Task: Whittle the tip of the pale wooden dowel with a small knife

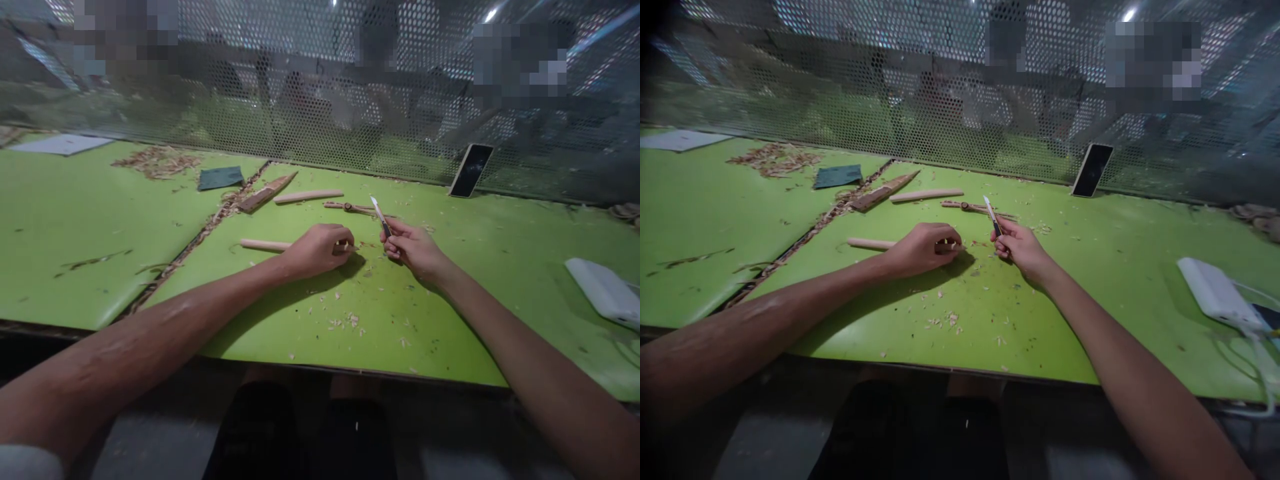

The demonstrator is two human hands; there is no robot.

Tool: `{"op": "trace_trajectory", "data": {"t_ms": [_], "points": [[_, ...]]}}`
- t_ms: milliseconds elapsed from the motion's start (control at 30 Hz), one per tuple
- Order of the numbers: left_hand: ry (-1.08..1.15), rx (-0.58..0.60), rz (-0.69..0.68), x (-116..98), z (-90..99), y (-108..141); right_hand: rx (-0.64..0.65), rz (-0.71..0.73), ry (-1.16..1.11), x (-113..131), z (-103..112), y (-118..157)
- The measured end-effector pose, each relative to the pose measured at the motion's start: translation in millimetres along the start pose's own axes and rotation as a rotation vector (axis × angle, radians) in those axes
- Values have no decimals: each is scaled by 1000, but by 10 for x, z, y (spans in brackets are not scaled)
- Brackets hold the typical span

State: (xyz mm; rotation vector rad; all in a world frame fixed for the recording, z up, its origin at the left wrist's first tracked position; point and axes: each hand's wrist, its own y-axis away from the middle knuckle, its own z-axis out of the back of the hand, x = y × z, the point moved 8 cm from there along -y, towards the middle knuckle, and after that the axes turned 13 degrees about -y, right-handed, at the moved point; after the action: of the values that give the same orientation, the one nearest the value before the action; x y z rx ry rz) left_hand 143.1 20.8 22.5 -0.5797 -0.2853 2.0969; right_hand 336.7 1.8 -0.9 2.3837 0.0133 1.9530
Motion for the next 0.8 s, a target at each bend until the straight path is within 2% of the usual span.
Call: {"op": "trace_trajectory", "data": {"t_ms": [300,433,500,633,800], "points": [[-62,-3,-9,25,34,-9,0,52,17,32,28,3],[-198,58,-42,43,58,-13,14,109,64,84,-12,22],[-197,79,-30,79,56,-14,-4,117,76,97,-21,27],[-124,54,-6,113,71,-27,-44,88,196,98,-43,83],[-173,134,7,78,14,-41,16,32,326,6,-185,212]]}}
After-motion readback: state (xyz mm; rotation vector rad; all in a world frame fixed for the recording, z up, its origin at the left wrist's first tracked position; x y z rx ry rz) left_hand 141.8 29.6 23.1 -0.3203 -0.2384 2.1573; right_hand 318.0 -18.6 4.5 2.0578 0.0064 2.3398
